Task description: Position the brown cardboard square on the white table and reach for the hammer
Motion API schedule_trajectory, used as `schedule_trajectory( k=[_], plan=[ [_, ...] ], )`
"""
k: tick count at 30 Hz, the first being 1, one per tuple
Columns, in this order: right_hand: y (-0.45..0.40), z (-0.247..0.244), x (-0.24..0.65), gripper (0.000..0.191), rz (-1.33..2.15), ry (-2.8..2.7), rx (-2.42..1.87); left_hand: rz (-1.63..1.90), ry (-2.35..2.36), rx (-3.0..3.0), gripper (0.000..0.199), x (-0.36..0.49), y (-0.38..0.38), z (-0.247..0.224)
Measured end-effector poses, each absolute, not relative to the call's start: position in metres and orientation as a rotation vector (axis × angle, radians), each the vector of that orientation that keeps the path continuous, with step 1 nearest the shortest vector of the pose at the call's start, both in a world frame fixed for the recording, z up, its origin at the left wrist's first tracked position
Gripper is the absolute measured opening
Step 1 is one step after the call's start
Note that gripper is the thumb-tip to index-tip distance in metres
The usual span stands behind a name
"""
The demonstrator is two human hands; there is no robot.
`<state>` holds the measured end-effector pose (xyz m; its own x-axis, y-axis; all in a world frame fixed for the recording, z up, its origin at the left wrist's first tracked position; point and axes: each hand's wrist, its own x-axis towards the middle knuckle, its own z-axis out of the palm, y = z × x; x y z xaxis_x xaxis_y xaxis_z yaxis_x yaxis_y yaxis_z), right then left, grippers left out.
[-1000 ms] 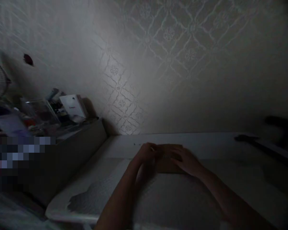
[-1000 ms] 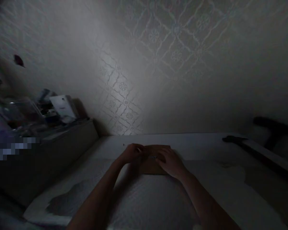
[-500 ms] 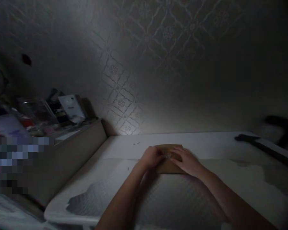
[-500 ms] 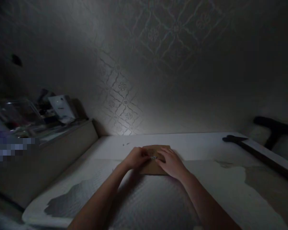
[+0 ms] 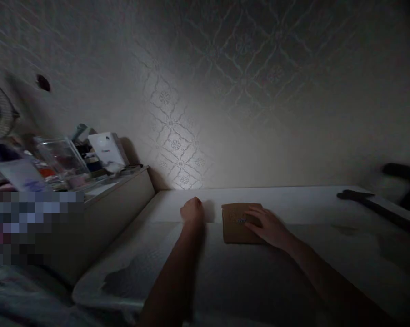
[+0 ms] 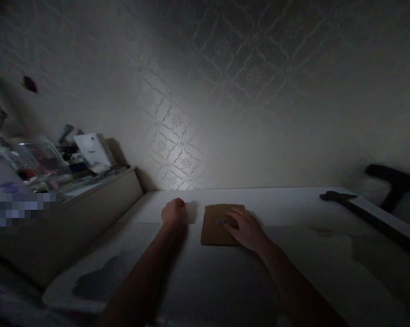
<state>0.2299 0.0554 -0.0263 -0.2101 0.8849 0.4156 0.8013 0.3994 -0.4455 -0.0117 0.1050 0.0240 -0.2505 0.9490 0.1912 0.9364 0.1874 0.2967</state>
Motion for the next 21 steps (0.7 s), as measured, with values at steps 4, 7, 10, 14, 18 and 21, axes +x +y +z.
schedule_trajectory(
  k=[4, 7, 10, 14, 18, 21],
  plan=[
    [0.055, -0.026, 0.23, 0.035, 0.163, -2.051, -1.436, 0.556, 2.379, 1.918, 0.026, -0.013, 0.107, 0.02],
    [0.054, -0.024, 0.229, 0.035, 0.169, -2.052, -1.436, 0.646, 2.242, 2.042, 0.028, -0.001, 0.103, 0.026],
    [0.053, -0.021, 0.228, 0.036, 0.171, -2.051, -1.447, 0.686, 1.841, 2.212, 0.027, 0.017, 0.093, 0.032],
    [0.053, -0.019, 0.228, 0.036, 0.163, -2.098, -1.411, 0.518, 1.289, 2.386, 0.025, 0.038, 0.079, 0.032],
    [0.053, -0.02, 0.228, 0.036, 0.173, -2.069, -1.404, 0.489, 1.267, 2.476, 0.023, 0.046, 0.073, 0.025],
    [0.052, -0.021, 0.228, 0.036, 0.169, -2.07, -1.403, 0.482, 1.358, 2.455, 0.021, 0.046, 0.073, 0.026]
  ],
)
